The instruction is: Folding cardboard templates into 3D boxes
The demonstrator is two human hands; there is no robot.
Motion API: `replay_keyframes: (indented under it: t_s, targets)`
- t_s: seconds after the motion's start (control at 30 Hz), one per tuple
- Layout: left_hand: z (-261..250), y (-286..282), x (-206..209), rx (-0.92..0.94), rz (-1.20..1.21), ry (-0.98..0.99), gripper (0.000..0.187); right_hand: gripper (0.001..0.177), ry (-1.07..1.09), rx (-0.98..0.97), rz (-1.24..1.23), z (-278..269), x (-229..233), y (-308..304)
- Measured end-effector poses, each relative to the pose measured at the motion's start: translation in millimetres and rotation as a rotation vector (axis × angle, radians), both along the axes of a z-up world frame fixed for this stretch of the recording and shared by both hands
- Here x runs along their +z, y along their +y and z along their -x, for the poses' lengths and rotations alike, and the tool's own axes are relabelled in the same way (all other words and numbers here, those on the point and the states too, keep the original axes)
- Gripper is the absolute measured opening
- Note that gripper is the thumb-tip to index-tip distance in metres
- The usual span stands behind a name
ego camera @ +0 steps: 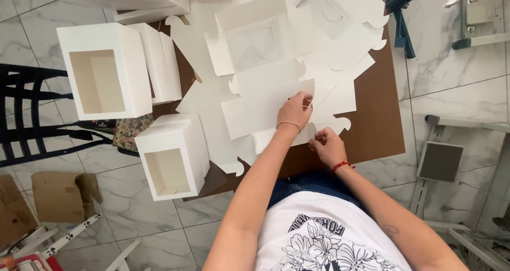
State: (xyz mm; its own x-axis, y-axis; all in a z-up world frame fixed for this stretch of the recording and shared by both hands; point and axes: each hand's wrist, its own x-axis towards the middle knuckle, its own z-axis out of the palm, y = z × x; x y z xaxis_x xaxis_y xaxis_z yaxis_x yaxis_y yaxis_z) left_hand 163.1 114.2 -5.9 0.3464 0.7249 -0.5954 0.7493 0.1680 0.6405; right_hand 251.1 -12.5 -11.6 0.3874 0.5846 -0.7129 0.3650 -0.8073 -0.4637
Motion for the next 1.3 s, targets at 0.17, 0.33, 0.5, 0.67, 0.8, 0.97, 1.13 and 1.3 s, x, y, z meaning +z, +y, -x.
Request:
replay_keyframes:
  t_s: [0.17, 0.33, 0.5, 0.67, 0.8, 0.97, 1.13, 1.3]
  targets:
    - [29.2, -9.5, -8.1, 0.082, 0.005, -0.109, 0.026, 0.018, 0.076, -0.081, -0.132, 8.0, 19.7, 7.4]
    - [29.1, -19.5, -2.7, 0.092, 0.043, -0.128, 0.027, 0.011, 0.112, -0.163, -0.254, 6.7, 33.7, 24.2]
    - [25.8, -22.7, -2.4, -0.121, -0.084, -0.043, 0.03, 0.014, 0.297, -0.283, -0.266, 2.1, 36.7, 45.2]
    - [38.9, -17.2, -11.1, -0.271, -0.127, -0.059, 0.034, 0.014, 0.366, -0.302, -0.304, -1.1, 33.8, 48.4]
    - [95.0, -10.4, 16.4, -0.048, -0.336, -0.079, 0.031, 0.016, -0.049, 0.052, -0.501, 2.6, 62.1, 48.5]
    - [173.0, -15.7, 46.1, 0.197, -0.718, 0.279, 0.033, 0.013, -0.341, 0.536, -0.878, 55.0, 94.8, 59.9]
    - [185.0, -12.6, 18.5, -0.341, -1.25, 0.31, 0.026, 0.036, -0.437, 0.822, -0.882, 117.8, 59.1, 77.6]
    - [198.4, 13.1, -6.8, -0.557, -1.266, 0.15, 0.005, 0.018, -0.532, 0.97, -0.99, 115.7, 19.9, 67.9]
